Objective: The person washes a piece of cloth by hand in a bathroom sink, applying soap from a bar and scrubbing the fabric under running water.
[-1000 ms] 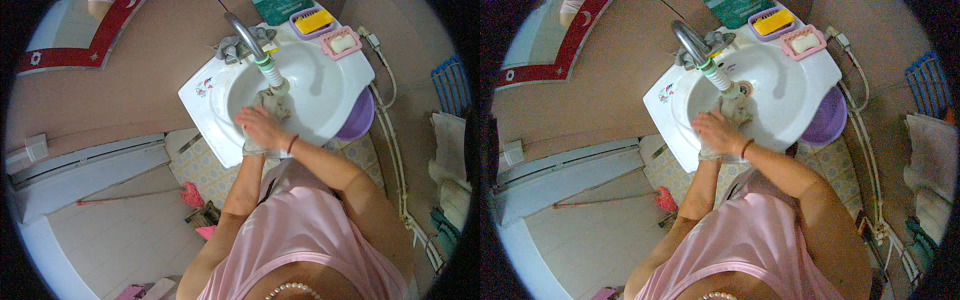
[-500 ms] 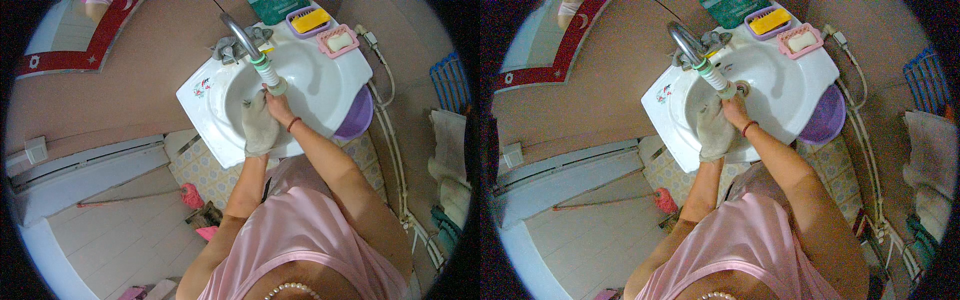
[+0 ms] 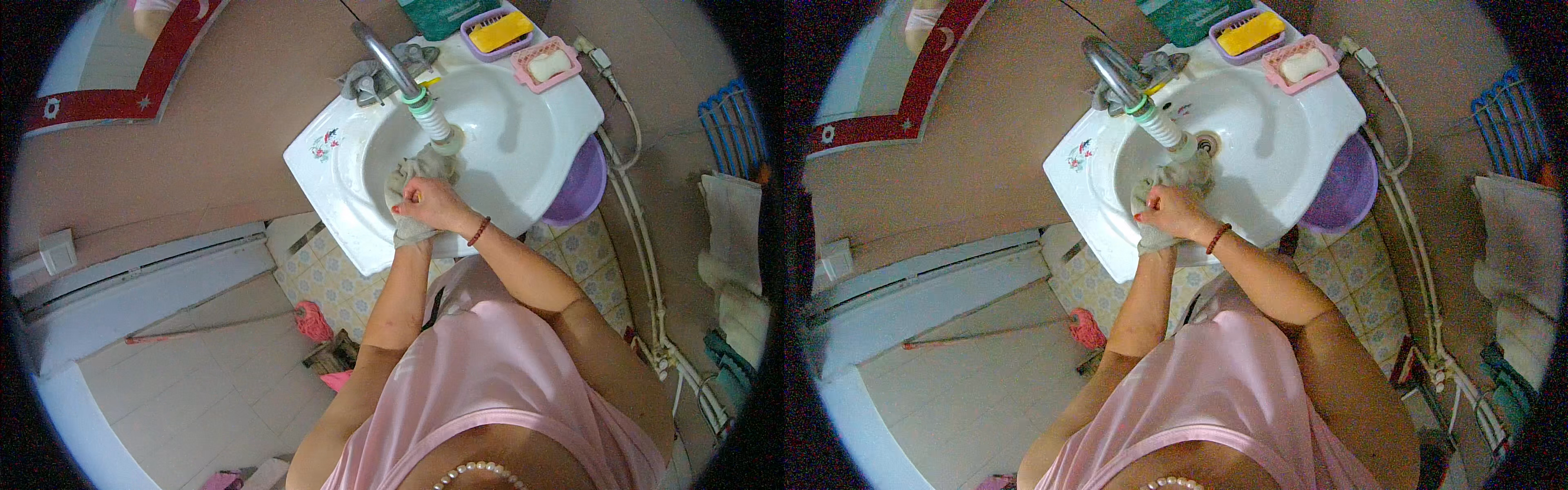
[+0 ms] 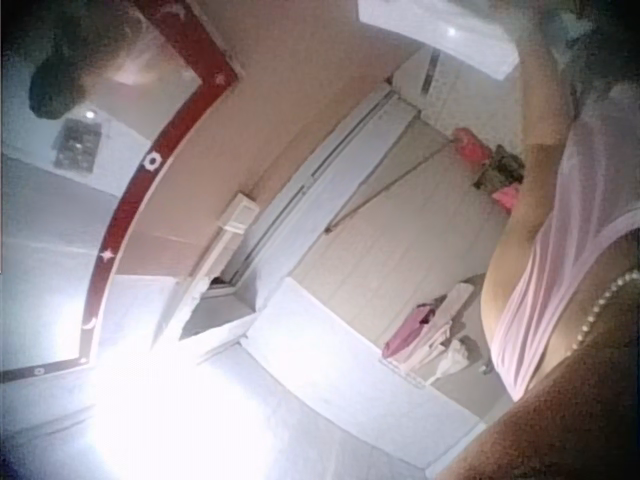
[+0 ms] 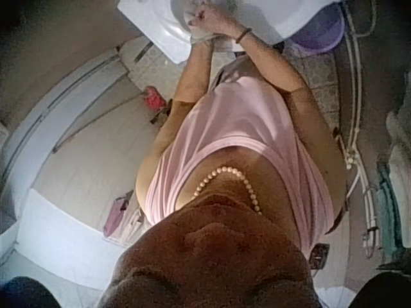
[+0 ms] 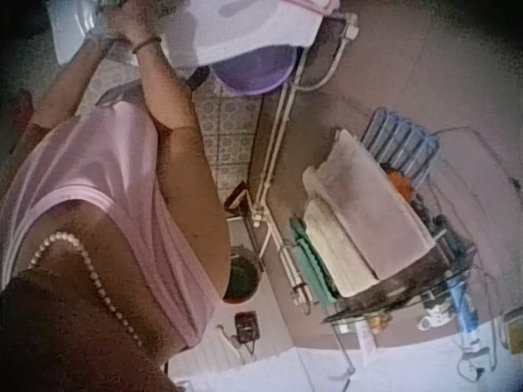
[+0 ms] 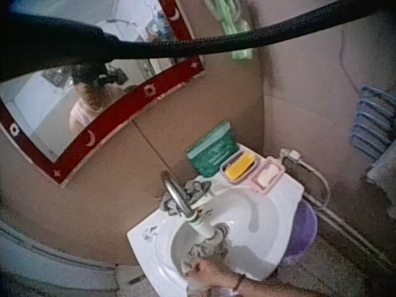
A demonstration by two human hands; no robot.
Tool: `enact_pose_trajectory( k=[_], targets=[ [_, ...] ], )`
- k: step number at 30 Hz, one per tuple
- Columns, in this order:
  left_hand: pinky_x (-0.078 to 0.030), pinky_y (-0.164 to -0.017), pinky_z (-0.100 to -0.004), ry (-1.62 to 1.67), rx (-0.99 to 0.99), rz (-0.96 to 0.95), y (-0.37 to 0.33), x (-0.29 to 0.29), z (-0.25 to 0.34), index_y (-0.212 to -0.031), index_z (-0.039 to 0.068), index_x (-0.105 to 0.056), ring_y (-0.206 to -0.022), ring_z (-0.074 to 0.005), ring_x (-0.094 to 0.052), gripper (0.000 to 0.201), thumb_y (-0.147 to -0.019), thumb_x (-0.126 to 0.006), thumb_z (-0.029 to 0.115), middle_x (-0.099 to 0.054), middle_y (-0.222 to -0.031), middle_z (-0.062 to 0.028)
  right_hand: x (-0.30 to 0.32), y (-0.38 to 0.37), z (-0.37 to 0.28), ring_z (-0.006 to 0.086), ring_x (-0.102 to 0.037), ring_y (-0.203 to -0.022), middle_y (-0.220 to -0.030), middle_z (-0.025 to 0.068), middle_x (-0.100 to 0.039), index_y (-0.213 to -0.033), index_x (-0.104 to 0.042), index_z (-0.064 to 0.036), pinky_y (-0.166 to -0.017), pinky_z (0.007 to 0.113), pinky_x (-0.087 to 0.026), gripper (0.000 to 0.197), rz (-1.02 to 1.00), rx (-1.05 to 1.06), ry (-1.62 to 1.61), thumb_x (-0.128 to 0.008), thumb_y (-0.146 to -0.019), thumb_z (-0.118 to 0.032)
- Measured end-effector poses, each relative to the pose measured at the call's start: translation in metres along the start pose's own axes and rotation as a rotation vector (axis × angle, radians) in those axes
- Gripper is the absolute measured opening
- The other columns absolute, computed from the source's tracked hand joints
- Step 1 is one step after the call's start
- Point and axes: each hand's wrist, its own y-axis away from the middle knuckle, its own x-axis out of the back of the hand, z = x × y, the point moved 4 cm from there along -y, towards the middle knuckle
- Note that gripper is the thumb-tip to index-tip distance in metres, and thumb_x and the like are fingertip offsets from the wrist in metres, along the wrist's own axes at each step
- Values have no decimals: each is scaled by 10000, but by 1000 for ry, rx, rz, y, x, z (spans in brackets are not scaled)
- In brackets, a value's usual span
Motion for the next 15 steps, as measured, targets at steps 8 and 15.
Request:
enact_pose_trajectory(
  k=[8,15],
  targets=[
    [-379,-767,-321,53,15,-56,6,0,-1,-888,-3,-478,-852,-220,-483,207,-755,-439,151,-516,-907,-108,-10,3,-10,280,-540,-579,-618,151,-547,-598,-538,-34,-543,364,-410,200,114,154,322,-560,-661,-223],
    [-381,-765,-304,28,-6,-94,8,5,-2,-870,-4,-485,-841,-212,-490,180,-752,-459,129,-526,-891,-108,-12,-6,5,304,-536,-574,-590,154,-541,-622,-537,-33,-516,384,-404,160,-149,28,34,-551,-656,-189]
  ],
)
